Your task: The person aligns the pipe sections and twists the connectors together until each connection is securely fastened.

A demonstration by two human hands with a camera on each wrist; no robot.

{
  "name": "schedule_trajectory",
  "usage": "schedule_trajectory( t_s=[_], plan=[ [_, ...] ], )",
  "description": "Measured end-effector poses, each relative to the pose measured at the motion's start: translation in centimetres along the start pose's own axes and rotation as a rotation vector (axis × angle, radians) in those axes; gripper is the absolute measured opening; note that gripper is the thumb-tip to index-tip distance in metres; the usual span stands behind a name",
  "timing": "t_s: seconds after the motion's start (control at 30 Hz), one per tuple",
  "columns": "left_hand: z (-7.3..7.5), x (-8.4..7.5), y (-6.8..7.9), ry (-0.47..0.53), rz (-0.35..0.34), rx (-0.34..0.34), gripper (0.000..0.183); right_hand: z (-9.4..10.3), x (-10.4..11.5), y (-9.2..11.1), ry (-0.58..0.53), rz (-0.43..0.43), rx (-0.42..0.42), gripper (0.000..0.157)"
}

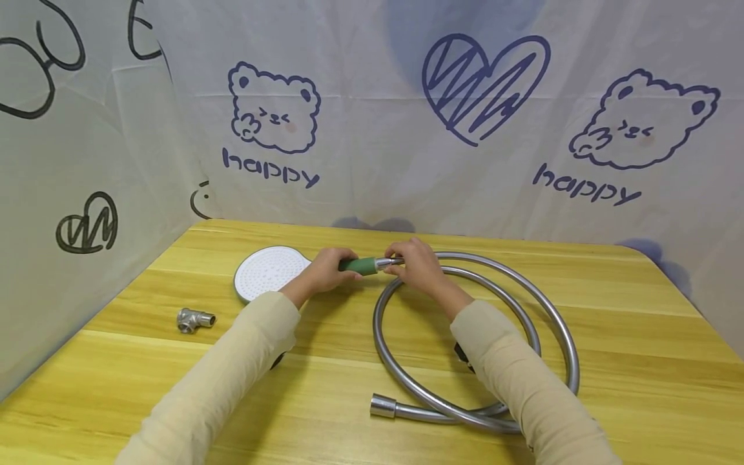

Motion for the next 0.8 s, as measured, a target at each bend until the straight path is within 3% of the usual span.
schedule_trajectory(
  t_s=[0.4,0.8],
  plan=[
    [0.04,0.07,-0.03,0.003,0.005,-0.003,0.036,-0.02,0.23,-0.20,0.077,0.039,0.021,0.020],
    [0.00,0.08,-0.07,-0.009,0.000,-0.003,0.036,-0.34,0.32,-0.44,0.155,-0.003,0.081,0.024]
  ],
)
Point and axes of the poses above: each hand's wrist, its own y-axis away from the middle knuckle, its own z-axis out of the back of the hand, x = y × z, the point moved 5 cm from there along -y, towards the middle knuckle, and after that the axes turned 13 degrees about z, right-handed, at the moved point
